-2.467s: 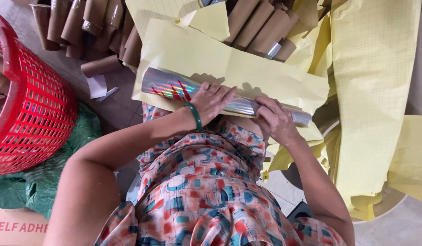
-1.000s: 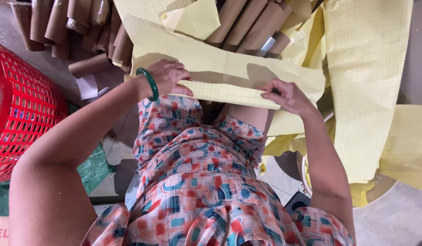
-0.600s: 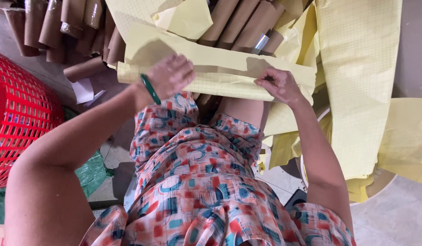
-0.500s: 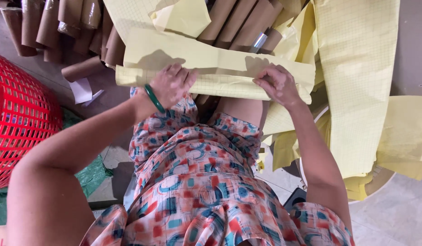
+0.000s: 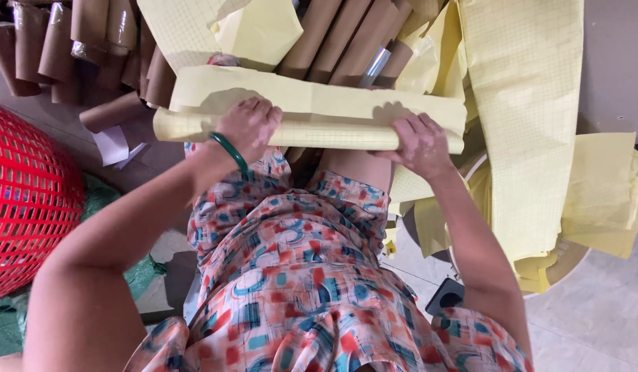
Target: Wrap reflective tubes with yellow paper.
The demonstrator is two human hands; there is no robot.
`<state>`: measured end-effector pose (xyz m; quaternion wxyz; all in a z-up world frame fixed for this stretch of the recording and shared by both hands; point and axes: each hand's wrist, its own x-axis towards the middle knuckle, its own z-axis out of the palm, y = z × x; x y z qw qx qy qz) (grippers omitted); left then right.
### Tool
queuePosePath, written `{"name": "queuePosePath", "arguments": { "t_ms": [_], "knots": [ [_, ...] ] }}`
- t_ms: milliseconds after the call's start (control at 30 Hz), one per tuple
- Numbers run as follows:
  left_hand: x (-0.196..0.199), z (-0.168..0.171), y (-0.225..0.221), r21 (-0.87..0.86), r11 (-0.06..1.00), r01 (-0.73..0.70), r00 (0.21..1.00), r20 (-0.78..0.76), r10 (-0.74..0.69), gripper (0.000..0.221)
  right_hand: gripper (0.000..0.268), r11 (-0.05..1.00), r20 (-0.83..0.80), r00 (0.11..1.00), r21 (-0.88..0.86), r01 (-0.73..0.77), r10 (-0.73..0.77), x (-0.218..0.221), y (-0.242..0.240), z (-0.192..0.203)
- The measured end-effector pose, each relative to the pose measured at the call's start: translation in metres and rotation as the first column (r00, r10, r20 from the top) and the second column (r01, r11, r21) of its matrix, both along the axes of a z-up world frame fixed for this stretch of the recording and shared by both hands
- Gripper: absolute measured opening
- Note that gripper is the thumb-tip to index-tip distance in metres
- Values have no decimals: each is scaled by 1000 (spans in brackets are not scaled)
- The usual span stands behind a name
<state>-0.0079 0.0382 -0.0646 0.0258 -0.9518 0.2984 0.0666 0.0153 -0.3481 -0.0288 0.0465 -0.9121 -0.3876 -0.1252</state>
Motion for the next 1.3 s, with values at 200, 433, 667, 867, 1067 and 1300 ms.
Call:
{"name": "queuePosePath", "arguments": {
  "t_ms": [200,433,667,867,1067,1300],
  "knots": [
    [21,33,7,-180,983,-34,913,-405,-42,77,78,982,-338,933,-178,68,-126,-6,-14,15],
    [51,13,6,-123,992,-10,859,-509,-55,83,81,989,-280,957,-141,39,-78,-7,11,-1],
    [8,5,-29,-113,992,63,953,303,-26,70,79,987,-380,916,-143,76,-126,25,31,1],
    [22,-10,-52,-109,986,-124,991,33,128,30,79,971,-370,920,-235,42,-129,46,43,-2],
    [73,15,-58,-108,993,-55,998,-33,52,39,65,961,-504,828,-237,142,-247,52,74,42],
    [146,1,-86,-386,916,109,994,34,-104,68,76,915,-262,924,-364,173,-279,91,25,90]
  ]
}}
